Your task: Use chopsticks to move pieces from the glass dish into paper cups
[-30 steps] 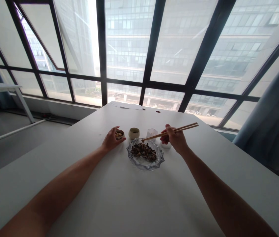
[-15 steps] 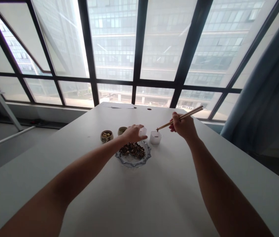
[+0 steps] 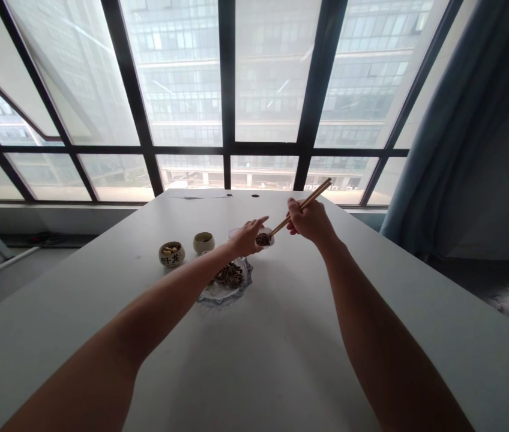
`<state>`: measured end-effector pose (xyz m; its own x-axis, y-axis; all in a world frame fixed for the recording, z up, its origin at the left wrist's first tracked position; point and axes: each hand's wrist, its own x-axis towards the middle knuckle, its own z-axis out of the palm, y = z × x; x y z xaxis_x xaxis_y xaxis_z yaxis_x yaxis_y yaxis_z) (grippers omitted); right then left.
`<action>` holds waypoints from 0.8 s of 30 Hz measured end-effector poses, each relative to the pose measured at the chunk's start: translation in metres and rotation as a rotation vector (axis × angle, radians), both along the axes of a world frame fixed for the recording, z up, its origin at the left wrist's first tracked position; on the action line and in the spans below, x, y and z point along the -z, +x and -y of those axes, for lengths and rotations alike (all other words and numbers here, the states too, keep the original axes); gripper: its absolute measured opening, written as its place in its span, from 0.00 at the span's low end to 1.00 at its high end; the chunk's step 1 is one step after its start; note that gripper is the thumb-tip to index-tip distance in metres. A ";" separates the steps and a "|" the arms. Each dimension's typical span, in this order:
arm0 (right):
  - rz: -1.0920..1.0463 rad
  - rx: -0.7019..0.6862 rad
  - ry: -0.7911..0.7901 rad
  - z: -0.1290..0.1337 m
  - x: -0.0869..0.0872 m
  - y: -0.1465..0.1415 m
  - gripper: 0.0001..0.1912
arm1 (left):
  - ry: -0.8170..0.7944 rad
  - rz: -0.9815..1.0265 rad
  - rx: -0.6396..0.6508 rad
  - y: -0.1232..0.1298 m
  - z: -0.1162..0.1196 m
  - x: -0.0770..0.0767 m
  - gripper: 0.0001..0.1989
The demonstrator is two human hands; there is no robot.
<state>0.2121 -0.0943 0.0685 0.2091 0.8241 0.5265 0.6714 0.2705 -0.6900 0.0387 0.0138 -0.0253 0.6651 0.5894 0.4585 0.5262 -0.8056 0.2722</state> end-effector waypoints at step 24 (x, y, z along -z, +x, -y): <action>-0.118 -0.193 0.051 -0.003 0.007 -0.016 0.27 | -0.045 -0.045 -0.042 -0.051 -0.005 -0.010 0.38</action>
